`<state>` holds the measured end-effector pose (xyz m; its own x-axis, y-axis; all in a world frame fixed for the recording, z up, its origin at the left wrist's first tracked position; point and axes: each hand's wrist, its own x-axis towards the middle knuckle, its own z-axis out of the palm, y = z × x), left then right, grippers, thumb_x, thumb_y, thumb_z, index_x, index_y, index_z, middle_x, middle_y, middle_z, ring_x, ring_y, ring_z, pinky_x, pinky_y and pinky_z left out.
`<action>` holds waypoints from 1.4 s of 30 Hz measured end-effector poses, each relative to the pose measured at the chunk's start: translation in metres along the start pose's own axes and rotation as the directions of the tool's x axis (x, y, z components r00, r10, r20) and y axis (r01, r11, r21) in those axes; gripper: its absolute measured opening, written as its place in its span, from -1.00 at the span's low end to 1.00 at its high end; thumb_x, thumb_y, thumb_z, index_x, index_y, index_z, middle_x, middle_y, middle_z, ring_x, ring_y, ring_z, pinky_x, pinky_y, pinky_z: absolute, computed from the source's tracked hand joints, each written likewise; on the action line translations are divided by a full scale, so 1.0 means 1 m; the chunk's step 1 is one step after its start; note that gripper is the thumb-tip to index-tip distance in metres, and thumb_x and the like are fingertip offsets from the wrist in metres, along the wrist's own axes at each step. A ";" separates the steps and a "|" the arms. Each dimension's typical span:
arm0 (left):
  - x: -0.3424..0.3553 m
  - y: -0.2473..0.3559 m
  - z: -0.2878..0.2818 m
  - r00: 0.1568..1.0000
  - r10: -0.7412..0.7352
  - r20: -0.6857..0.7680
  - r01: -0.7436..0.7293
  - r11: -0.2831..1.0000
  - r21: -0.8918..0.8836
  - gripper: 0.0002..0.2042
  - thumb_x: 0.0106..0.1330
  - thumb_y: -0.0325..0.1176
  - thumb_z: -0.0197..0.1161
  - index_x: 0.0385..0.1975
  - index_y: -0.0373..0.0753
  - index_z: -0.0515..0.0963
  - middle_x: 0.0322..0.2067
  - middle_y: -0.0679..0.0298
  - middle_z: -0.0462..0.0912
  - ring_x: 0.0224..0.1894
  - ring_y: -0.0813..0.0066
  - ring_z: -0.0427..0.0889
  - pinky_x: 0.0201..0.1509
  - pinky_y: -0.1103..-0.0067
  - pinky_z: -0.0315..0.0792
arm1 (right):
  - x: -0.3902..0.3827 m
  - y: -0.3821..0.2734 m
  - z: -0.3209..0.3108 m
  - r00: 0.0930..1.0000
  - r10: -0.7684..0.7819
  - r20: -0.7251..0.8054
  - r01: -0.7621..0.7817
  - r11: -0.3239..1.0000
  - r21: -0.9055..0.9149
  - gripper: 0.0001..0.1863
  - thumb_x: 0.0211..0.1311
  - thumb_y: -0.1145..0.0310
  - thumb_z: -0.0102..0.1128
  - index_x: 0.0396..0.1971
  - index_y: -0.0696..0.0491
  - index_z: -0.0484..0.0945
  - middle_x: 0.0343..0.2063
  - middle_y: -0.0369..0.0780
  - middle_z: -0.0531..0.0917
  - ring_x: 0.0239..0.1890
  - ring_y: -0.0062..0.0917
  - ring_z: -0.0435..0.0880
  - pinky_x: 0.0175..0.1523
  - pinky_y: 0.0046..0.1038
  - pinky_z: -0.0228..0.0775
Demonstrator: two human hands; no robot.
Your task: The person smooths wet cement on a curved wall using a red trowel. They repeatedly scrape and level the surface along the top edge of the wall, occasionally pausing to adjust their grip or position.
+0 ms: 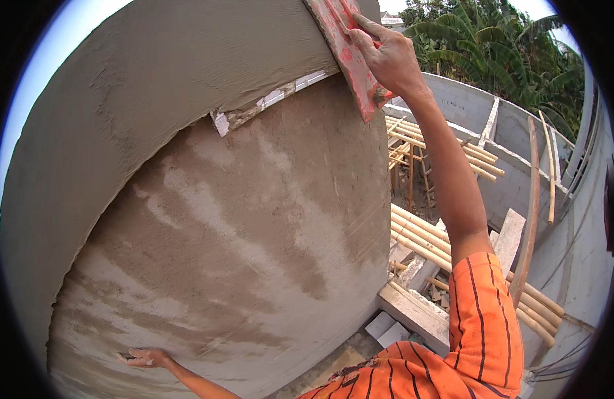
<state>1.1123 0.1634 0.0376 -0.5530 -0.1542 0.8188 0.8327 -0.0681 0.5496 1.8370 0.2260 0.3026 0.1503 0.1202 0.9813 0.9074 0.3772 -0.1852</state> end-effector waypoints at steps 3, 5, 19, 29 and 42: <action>-0.005 0.006 0.017 0.998 -0.063 0.016 0.063 0.998 -0.017 -0.50 0.54 -0.13 -0.24 0.35 -0.31 0.14 0.31 -0.12 0.18 0.33 -0.08 0.24 0.33 0.16 0.22 | 0.039 0.034 -0.033 0.959 0.284 0.014 -0.284 0.958 0.041 -0.54 0.35 0.02 0.12 0.12 -0.04 0.58 -0.11 -0.07 0.71 -0.07 -0.34 0.73 0.07 -0.38 0.51; -0.006 0.007 0.017 0.999 -0.047 0.004 0.047 0.999 -0.009 -0.49 0.54 -0.12 -0.23 0.35 -0.30 0.15 0.30 -0.11 0.19 0.31 -0.06 0.26 0.31 0.17 0.24 | 0.068 -0.020 -0.024 0.989 0.129 0.068 -0.132 0.991 0.029 -0.60 0.36 0.11 0.08 0.04 0.05 0.59 -0.18 -0.02 0.71 -0.11 -0.28 0.71 0.04 -0.33 0.49; -0.004 0.011 0.002 0.999 -0.043 -0.029 0.043 0.999 0.005 -0.50 0.53 -0.09 -0.20 0.33 -0.26 0.19 0.30 -0.03 0.23 0.33 0.01 0.26 0.31 0.20 0.26 | 0.015 -0.051 -0.006 0.999 0.052 0.008 -0.053 0.983 0.176 -0.61 0.34 0.12 0.07 -0.17 0.17 0.62 -0.32 0.05 0.69 -0.20 -0.16 0.70 -0.12 -0.26 0.46; -0.009 0.012 0.019 0.978 -0.203 -0.045 0.198 0.976 -0.094 -0.51 0.52 -0.14 -0.14 0.35 -0.25 0.17 0.28 -0.05 0.25 0.28 -0.02 0.31 0.28 0.24 0.29 | 0.025 -0.140 0.006 0.975 0.046 0.217 -0.083 0.983 0.165 -0.63 0.31 0.17 0.07 -0.13 0.17 0.62 -0.36 0.01 0.70 -0.28 -0.10 0.71 -0.15 -0.25 0.54; -0.008 0.070 0.049 0.991 0.136 -0.010 -0.136 0.989 -0.057 -0.45 0.52 -0.04 -0.17 0.33 -0.34 0.14 0.34 -0.10 0.10 0.39 0.01 0.14 0.37 0.18 0.18 | 0.073 0.077 -0.028 0.954 0.300 -0.017 -0.298 0.937 -0.183 -0.56 0.39 0.15 -0.06 -0.13 0.23 0.61 -0.34 0.11 0.68 -0.30 -0.09 0.70 -0.18 -0.21 0.54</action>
<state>1.1733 0.2081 0.0778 -0.4344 -0.1722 0.8841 0.9006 -0.1021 0.4226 1.9286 0.2375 0.3619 0.4222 0.2121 0.8814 0.8771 0.1500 -0.4562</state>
